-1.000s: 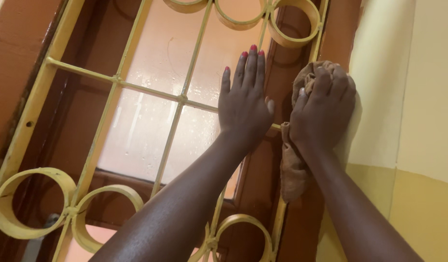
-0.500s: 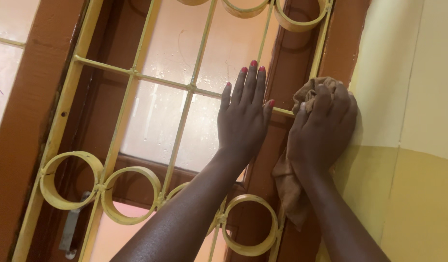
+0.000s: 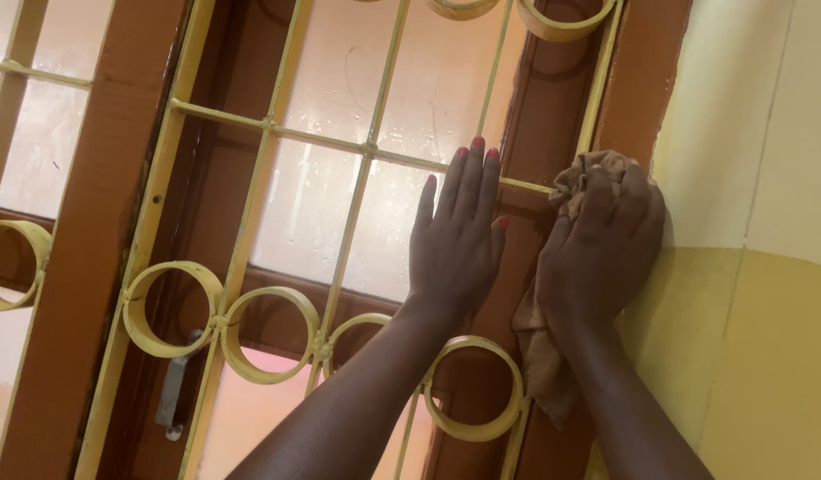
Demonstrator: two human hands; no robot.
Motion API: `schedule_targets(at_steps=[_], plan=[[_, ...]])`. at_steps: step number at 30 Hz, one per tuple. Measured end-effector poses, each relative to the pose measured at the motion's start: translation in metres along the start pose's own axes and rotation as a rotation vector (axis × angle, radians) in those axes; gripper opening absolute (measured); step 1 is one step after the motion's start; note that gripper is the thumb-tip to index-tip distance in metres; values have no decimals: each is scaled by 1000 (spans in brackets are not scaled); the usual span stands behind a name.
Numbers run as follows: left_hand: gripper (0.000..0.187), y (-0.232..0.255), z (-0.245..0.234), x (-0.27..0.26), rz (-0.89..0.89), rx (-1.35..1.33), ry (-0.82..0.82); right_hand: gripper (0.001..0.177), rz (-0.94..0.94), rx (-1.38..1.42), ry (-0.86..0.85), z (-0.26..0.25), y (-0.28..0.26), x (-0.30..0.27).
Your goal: The person wipes a window with a cloth, moving the cloth across the glass and along the yellow metal security bars. The person uses one hand to hold the cloth and the other to steady the frame while cleaning.
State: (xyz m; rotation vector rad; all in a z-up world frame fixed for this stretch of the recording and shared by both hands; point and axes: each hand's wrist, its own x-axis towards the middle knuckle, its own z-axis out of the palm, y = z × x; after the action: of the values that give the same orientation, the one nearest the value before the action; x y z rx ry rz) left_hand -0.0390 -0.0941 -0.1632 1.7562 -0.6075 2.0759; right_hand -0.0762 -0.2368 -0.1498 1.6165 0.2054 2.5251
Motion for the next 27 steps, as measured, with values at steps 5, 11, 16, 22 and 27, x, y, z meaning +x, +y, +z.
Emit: schedule_targets(at_steps=[5, 11, 16, 22, 27], plan=[[73, -1, 0, 0, 25, 28, -11, 43, 7, -11, 4, 2, 1, 0], [73, 1, -5, -13, 28, 51, -18, 42, 13, -15, -15, -1, 1, -9], [78, 4, -15, -31, 36, 21, -68, 45, 11, 9, -42, -15, -4, -27], [78, 5, -24, -46, 35, -16, -80, 47, 30, 33, -71, -34, -13, -44], [77, 8, -27, -60, -3, -41, -69, 51, 61, 59, -100, -49, -23, -61]])
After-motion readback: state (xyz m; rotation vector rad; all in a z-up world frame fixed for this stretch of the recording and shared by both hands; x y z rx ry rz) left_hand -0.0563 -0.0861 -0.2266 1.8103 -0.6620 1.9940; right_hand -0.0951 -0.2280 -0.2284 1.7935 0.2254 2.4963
